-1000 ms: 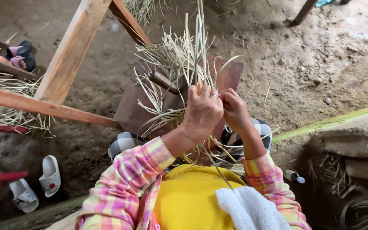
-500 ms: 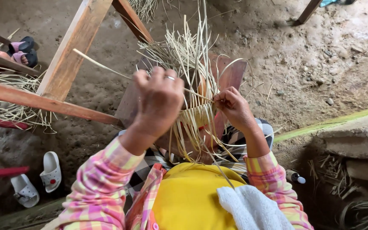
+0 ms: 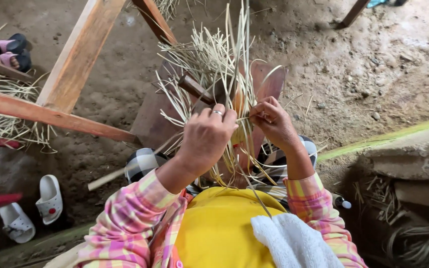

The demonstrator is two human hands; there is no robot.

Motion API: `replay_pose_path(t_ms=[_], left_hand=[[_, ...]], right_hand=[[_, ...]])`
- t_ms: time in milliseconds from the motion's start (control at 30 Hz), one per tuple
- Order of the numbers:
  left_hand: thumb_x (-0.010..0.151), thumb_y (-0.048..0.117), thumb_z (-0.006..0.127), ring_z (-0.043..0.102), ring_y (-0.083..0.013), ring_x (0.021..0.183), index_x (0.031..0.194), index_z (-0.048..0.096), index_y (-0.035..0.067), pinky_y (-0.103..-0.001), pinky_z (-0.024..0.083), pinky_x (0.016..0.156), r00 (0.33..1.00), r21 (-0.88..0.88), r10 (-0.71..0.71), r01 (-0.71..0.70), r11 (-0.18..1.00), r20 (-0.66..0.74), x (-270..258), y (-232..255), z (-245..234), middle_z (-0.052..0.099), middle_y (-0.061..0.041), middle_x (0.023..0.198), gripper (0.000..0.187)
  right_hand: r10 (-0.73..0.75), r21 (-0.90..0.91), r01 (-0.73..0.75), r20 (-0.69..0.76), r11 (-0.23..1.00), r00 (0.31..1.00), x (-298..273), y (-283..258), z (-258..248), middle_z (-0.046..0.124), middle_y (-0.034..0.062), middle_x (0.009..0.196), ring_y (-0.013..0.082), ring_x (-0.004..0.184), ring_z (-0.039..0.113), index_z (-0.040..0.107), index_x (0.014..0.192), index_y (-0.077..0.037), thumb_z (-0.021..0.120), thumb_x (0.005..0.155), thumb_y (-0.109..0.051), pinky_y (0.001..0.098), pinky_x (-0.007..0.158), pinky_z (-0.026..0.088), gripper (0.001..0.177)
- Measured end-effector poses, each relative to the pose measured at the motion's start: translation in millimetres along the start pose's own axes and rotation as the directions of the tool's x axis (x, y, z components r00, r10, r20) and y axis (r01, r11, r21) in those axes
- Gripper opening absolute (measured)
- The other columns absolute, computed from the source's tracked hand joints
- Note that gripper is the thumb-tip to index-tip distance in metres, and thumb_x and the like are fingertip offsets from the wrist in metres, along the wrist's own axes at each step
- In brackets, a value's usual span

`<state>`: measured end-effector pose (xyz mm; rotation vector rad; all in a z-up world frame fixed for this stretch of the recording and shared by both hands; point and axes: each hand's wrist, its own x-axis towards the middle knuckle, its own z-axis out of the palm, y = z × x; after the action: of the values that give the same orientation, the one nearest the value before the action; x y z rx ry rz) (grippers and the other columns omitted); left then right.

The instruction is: Weaving a straw hat by hand using dried plant fibers around a wooden mold in a workshop environment.

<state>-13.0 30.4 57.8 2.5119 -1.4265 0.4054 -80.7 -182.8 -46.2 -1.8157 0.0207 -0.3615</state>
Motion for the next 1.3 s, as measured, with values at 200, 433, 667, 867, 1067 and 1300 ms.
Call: replay_pose_path(t_ms=[200, 433, 667, 867, 1067, 1300], left_hand=[[0.091, 0.025, 0.073, 0.065, -0.0220, 0.054, 0.092, 0.061, 0.011, -0.036, 0.054, 0.048, 0.996, -0.087, -0.005, -0.003, 0.996, -0.093, 0.1, -0.9, 22.4, 0.061, -0.004, 0.086, 0.018], [0.094, 0.016, 0.069, 0.065, -0.0299, 0.060, 0.080, 0.059, 0.011, -0.036, 0.051, 0.051, 0.984, -0.566, -0.178, 0.145, 0.811, -0.002, -3.6, -19.9, 26.4, 0.051, -0.002, 0.077, 0.019], [0.093, 0.017, 0.071, 0.063, -0.0315, 0.069, 0.077, 0.059, 0.013, -0.039, 0.050, 0.062, 0.952, -0.719, -0.304, 0.195, 0.667, -0.024, 2.9, -26.8, 42.0, 0.054, -0.006, 0.072, 0.020], [0.092, 0.015, 0.070, 0.064, -0.0333, 0.071, 0.077, 0.059, 0.012, -0.038, 0.051, 0.061, 0.946, -0.756, -0.322, 0.190, 0.626, -0.029, 1.4, -23.2, 34.5, 0.055, -0.008, 0.073, 0.019], [0.090, 0.012, 0.073, 0.064, -0.0306, 0.071, 0.076, 0.061, 0.012, -0.036, 0.051, 0.062, 0.951, -0.707, -0.299, 0.158, 0.690, -0.079, -5.9, -25.2, 30.9, 0.054, -0.006, 0.075, 0.019], [0.087, 0.013, 0.073, 0.061, -0.0279, 0.074, 0.098, 0.055, 0.011, -0.038, 0.054, 0.066, 0.908, -0.734, -0.393, 0.363, 0.574, 0.141, -16.8, -39.8, 14.6, 0.053, -0.008, 0.078, 0.020]], right_hand=[[0.162, 0.204, -0.137, -0.113, 0.969, 0.980, -9.1, 2.4, -0.3, 0.063, 0.0080, 0.095, 0.0123, 0.088, 0.063, 0.065, 0.111, 0.005, 0.064, 0.095, 0.010, 0.0300, 0.082, 0.058, 0.017], [0.166, 0.091, -0.150, -0.200, 0.984, 0.966, -3.2, 3.9, 6.4, 0.063, 0.0028, 0.078, 0.0067, 0.071, 0.059, 0.072, 0.099, -0.004, 0.081, 0.086, 0.000, 0.0233, 0.066, 0.052, 0.017], [0.202, 0.144, -0.173, -0.218, 0.974, 0.955, -6.0, -22.7, 4.5, 0.067, 0.0071, 0.075, 0.0097, 0.066, 0.064, 0.070, 0.098, -0.001, 0.077, 0.090, -0.001, 0.0234, 0.064, 0.054, 0.010], [0.418, 0.127, -0.402, -0.156, 0.907, 0.895, -16.2, -13.4, 7.2, 0.066, 0.0063, 0.065, 0.0056, 0.052, 0.053, 0.072, 0.090, -0.003, 0.082, 0.089, -0.019, 0.0213, 0.047, 0.044, 0.019], [0.481, 0.559, -0.328, -0.148, 0.761, 0.864, -14.0, -0.3, 8.1, 0.062, 0.0122, 0.065, 0.0142, 0.062, 0.064, 0.068, 0.085, 0.004, 0.074, 0.087, -0.003, 0.0281, 0.062, 0.057, 0.010], [0.362, 0.241, -0.311, -0.203, 0.919, 0.910, -13.3, -23.0, -2.7, 0.068, 0.0081, 0.082, 0.0078, 0.075, 0.061, 0.073, 0.102, -0.001, 0.079, 0.091, -0.013, 0.0215, 0.065, 0.053, 0.017]])
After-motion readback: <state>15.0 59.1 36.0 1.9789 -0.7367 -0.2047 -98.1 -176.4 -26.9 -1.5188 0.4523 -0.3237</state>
